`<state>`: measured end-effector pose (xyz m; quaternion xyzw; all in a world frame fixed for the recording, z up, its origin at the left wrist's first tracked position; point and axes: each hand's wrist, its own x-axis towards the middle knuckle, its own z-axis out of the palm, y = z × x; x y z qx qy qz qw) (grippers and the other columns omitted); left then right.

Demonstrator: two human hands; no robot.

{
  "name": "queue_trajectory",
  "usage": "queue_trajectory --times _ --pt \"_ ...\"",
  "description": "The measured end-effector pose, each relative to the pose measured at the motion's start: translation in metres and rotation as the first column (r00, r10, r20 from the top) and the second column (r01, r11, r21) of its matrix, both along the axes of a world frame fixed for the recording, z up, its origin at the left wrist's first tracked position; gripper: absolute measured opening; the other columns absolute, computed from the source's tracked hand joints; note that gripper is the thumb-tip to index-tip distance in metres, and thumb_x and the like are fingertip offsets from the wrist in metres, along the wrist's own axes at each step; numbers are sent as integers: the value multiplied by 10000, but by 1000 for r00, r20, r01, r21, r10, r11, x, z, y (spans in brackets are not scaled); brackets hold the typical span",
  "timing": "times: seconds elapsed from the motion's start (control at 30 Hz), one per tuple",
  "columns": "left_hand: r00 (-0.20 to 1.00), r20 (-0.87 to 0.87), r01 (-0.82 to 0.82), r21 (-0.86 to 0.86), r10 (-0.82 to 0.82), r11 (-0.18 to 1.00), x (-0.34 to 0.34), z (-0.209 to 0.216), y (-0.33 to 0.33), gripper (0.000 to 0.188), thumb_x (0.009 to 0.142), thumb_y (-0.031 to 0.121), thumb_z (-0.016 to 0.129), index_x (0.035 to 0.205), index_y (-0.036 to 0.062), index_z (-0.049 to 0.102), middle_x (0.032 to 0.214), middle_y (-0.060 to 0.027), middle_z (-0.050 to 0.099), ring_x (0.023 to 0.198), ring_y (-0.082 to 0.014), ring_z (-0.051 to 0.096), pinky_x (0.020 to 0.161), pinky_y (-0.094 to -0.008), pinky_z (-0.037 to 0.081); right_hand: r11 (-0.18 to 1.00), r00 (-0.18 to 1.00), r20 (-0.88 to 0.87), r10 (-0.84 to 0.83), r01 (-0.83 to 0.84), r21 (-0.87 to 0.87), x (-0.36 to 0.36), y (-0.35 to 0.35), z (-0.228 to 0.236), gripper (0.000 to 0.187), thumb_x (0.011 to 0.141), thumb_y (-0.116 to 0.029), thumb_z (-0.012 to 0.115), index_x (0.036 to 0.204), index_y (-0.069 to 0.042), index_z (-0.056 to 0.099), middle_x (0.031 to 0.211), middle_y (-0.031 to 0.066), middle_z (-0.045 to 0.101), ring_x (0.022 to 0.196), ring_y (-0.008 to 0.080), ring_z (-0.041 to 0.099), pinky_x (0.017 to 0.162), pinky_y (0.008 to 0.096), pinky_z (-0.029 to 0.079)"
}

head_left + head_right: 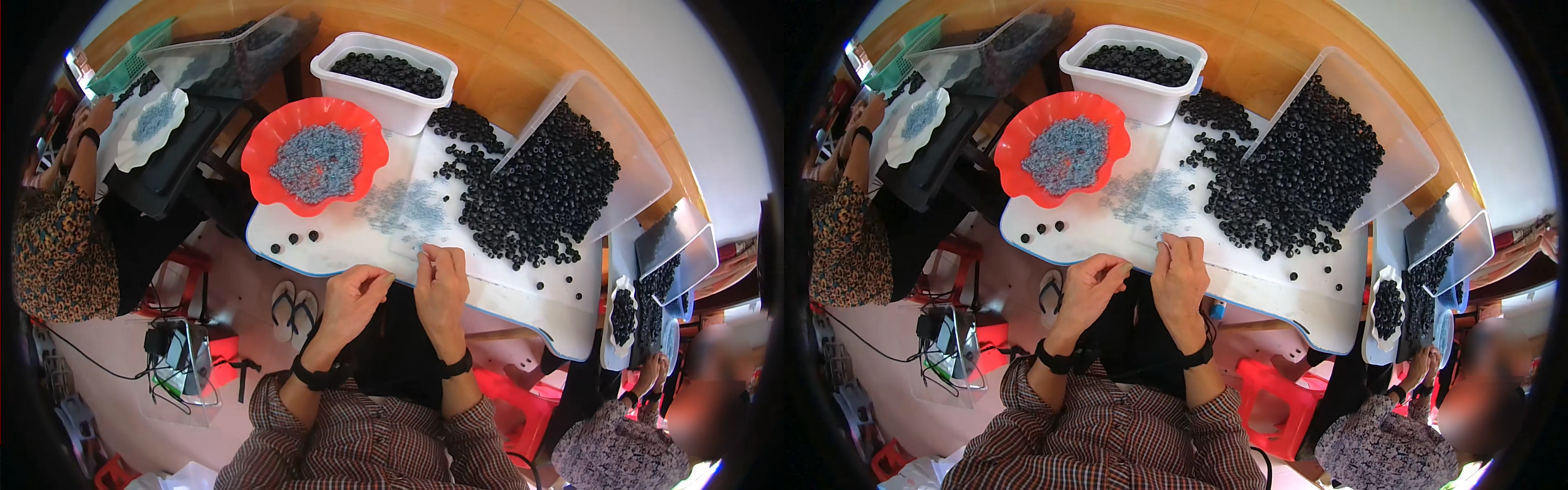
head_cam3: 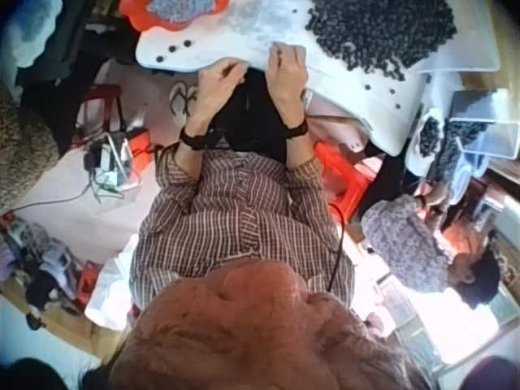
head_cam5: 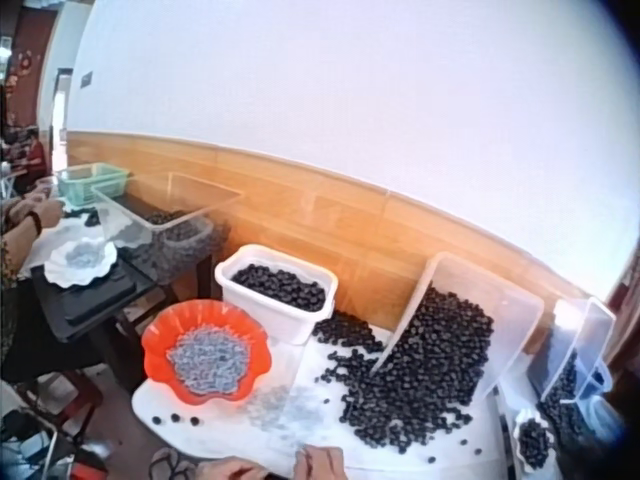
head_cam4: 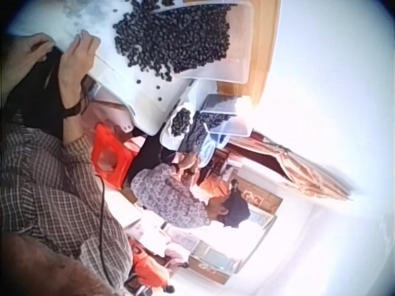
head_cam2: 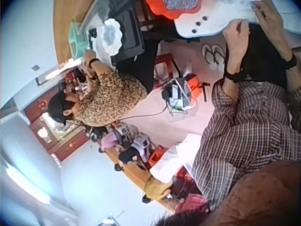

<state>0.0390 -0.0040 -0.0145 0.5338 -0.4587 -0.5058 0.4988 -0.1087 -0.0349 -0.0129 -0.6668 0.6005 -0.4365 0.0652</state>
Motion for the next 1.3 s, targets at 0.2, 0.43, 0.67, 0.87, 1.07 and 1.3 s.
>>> queue_trajectory --times 0.2,0.43,0.67,0.87,1.07,1.3 --pt "999 18 49 29 -49 998 1 -4 -3 169 906 125 641 957 -32 675 751 -15 650 638 -52 586 587 -189 479 1000 998 -61 16 -17 -16 12 -14 0 173 826 -50 655 998 -64 658 858 97 545 676 265 609 586 371 486" --pt "998 1 57 43 -58 997 3 -9 -2 183 910 129 637 973 -40 667 761 -22 652 643 -55 586 595 -195 485 1000 980 -201 9 -15 -28 14 -20 -7 165 817 -72 659 983 -73 658 855 100 540 654 289 588 577 390 479" --pt "998 -63 15 31 -13 999 -2 -7 -6 175 913 120 634 990 -33 669 786 -35 663 657 -60 596 616 -198 502 995 995 44 91 -89 -49 13 -10 -1 88 850 -18 617 938 -26 613 885 137 568 710 314 601 624 384 488" --pt "987 -158 20 -11 -22 1000 -15 3 -10 200 917 105 630 1064 -29 650 853 -42 670 699 -72 615 644 -205 522 979 953 269 141 -175 108 8 21 8 94 887 31 582 979 23 603 833 121 603 626 167 609 569 273 493" --pt "973 -190 120 -73 -132 990 -27 -7 -13 195 897 31 628 1078 -38 652 890 -60 674 725 -84 628 663 -210 525 966 903 410 124 -204 157 -4 33 5 108 884 35 574 984 4 601 872 122 593 620 182 609 553 287 495" --pt "920 -356 176 -4 -166 984 -39 -7 -13 176 896 39 635 1051 -41 656 866 -64 682 715 -74 624 664 -209 531 971 819 570 66 -185 153 -16 39 1 132 895 40 575 1012 3 624 871 68 613 649 103 599 579 222 491"
